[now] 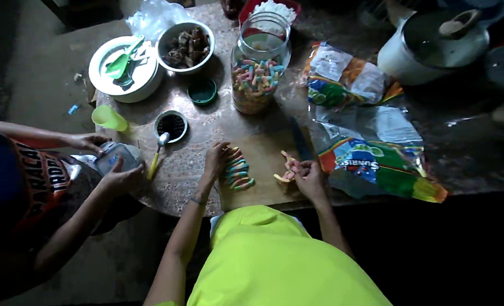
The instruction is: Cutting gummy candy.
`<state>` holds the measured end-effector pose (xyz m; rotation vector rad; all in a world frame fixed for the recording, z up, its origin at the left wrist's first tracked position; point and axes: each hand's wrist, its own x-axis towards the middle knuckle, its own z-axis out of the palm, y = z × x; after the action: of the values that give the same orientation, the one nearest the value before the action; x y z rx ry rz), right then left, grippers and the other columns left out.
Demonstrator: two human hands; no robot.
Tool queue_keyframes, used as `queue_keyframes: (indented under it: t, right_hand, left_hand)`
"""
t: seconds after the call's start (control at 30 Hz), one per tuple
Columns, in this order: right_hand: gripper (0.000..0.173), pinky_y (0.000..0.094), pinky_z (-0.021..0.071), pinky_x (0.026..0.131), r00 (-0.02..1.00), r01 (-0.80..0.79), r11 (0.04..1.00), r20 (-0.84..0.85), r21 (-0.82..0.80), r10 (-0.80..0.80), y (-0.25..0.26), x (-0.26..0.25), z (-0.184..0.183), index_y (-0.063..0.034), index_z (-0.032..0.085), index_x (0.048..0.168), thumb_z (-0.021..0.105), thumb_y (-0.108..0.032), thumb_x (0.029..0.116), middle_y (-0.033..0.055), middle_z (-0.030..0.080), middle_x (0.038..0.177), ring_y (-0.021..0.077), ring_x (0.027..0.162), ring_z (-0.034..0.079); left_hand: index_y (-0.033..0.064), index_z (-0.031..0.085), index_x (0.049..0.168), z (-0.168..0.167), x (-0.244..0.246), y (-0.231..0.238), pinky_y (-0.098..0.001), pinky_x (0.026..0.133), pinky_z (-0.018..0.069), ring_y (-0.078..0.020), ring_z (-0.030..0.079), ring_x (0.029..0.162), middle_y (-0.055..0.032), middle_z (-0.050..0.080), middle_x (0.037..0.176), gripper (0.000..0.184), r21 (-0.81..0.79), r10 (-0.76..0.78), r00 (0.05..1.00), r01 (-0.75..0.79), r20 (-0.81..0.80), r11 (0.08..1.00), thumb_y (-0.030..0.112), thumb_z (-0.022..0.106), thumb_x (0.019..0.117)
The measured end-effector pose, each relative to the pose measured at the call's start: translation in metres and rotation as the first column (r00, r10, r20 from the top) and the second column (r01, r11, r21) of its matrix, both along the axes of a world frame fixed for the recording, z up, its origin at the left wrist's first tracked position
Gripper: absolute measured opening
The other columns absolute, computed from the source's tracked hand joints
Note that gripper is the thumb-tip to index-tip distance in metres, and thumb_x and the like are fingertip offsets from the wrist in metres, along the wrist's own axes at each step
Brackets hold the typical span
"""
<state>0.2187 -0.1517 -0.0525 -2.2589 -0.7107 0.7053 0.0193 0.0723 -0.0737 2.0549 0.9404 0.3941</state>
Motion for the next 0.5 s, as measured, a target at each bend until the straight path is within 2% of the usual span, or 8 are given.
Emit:
queue_keyframes:
  t: [0.07, 0.17, 0.23, 0.3, 0.37, 0.4, 0.43, 0.5]
  right_hand:
    - [0.048, 0.0432, 0.0538, 0.089, 0.999, -0.008, 1.000, -0.033, -0.001, 0.008, 0.001, 0.000, 0.004, 0.0122, 0.045, 0.141, 0.059, -0.007, 0.0993, 0.0274, 0.065, 0.112, 0.0313, 0.097, 0.065]
    - [0.051, 0.0413, 0.0534, 0.095, 0.992, 0.047, 0.999, -0.117, 0.028, -0.043, 0.002, -0.001, 0.004, 0.0106, 0.047, 0.141, 0.065, -0.014, 0.0998, 0.0291, 0.063, 0.124, 0.0306, 0.106, 0.066]
    - [0.057, 0.0419, 0.0546, 0.099, 0.988, 0.031, 0.999, -0.156, 0.045, -0.024, 0.001, 0.002, -0.008, 0.0081, 0.048, 0.141, 0.071, -0.022, 0.0982, 0.0274, 0.064, 0.128, 0.0300, 0.112, 0.068]
    - [0.054, 0.0405, 0.0566, 0.097, 0.986, -0.004, 0.995, -0.165, 0.101, 0.021, 0.004, 0.003, -0.023, 0.0077, 0.053, 0.137, 0.074, -0.020, 0.0959, 0.0247, 0.067, 0.124, 0.0269, 0.109, 0.069]
    - [0.048, 0.0402, 0.0565, 0.095, 0.991, -0.007, 0.988, -0.129, 0.152, 0.027, 0.008, 0.001, -0.029, 0.0099, 0.057, 0.133, 0.073, -0.015, 0.0946, 0.0253, 0.068, 0.120, 0.0260, 0.106, 0.069]
    - [0.047, 0.0379, 0.0566, 0.093, 0.993, -0.004, 0.981, -0.119, 0.192, 0.027, 0.010, 0.000, -0.028, 0.0119, 0.056, 0.132, 0.072, -0.011, 0.0944, 0.0263, 0.067, 0.119, 0.0247, 0.104, 0.069]
    - [0.047, 0.0345, 0.0559, 0.092, 0.991, 0.008, 0.971, -0.129, 0.237, 0.023, 0.012, -0.003, -0.024, 0.0133, 0.053, 0.133, 0.071, -0.009, 0.0945, 0.0268, 0.066, 0.119, 0.0223, 0.103, 0.067]
    - [0.046, 0.0277, 0.0567, 0.088, 0.987, 0.013, 0.938, -0.157, 0.346, 0.044, 0.015, -0.006, -0.011, 0.0140, 0.051, 0.132, 0.068, -0.007, 0.0947, 0.0229, 0.065, 0.117, 0.0146, 0.100, 0.066]
  left_hand:
    - [-0.0021, 0.069, 0.117, 0.000, -0.007, -0.004, -0.0493, 0.079, 0.0564, -0.0329, 0.067, 0.085, -0.0219, 0.068, 0.109, 0.022, 0.036, 0.013, 0.999, -0.015, 0.042, 0.999, 0.006, 0.069, 0.0962]
    - [-0.0022, 0.073, 0.104, -0.003, -0.005, -0.008, -0.0547, 0.087, 0.0550, -0.0376, 0.068, 0.096, -0.0223, 0.069, 0.108, 0.012, 0.109, -0.006, 0.999, 0.002, 0.033, 0.994, 0.003, 0.072, 0.0928]
    - [-0.0003, 0.073, 0.109, -0.002, 0.002, -0.017, -0.0580, 0.095, 0.0519, -0.0411, 0.065, 0.108, -0.0228, 0.067, 0.117, 0.016, 0.136, 0.045, 0.998, -0.041, -0.031, 0.990, 0.006, 0.072, 0.0934]
    - [0.0036, 0.069, 0.125, -0.001, 0.012, -0.030, -0.0595, 0.103, 0.0471, -0.0425, 0.059, 0.121, -0.0228, 0.061, 0.133, 0.030, 0.157, 0.147, 0.984, -0.131, -0.100, 0.979, 0.014, 0.070, 0.0969]
    - [0.0044, 0.066, 0.130, -0.006, 0.028, -0.043, -0.0553, 0.102, 0.0503, -0.0390, 0.062, 0.119, -0.0222, 0.061, 0.134, 0.033, 0.148, 0.171, 0.982, -0.159, -0.077, 0.976, 0.020, 0.065, 0.1004]
    - [0.0030, 0.067, 0.127, -0.006, 0.036, -0.052, -0.0512, 0.100, 0.0533, -0.0361, 0.065, 0.114, -0.0220, 0.064, 0.129, 0.031, 0.092, 0.140, 0.990, -0.137, -0.027, 0.986, 0.021, 0.063, 0.1020]
    - [-0.0007, 0.067, 0.126, 0.000, 0.043, -0.062, -0.0487, 0.099, 0.0537, -0.0344, 0.066, 0.112, -0.0229, 0.066, 0.124, 0.031, -0.030, 0.083, 0.996, -0.081, 0.039, 0.996, 0.019, 0.061, 0.1032]
    - [-0.0055, 0.065, 0.126, 0.015, 0.057, -0.077, -0.0409, 0.099, 0.0537, -0.0261, 0.069, 0.108, -0.0214, 0.070, 0.117, 0.033, -0.343, -0.009, 0.983, 0.073, 0.182, 0.936, 0.019, 0.056, 0.1057]
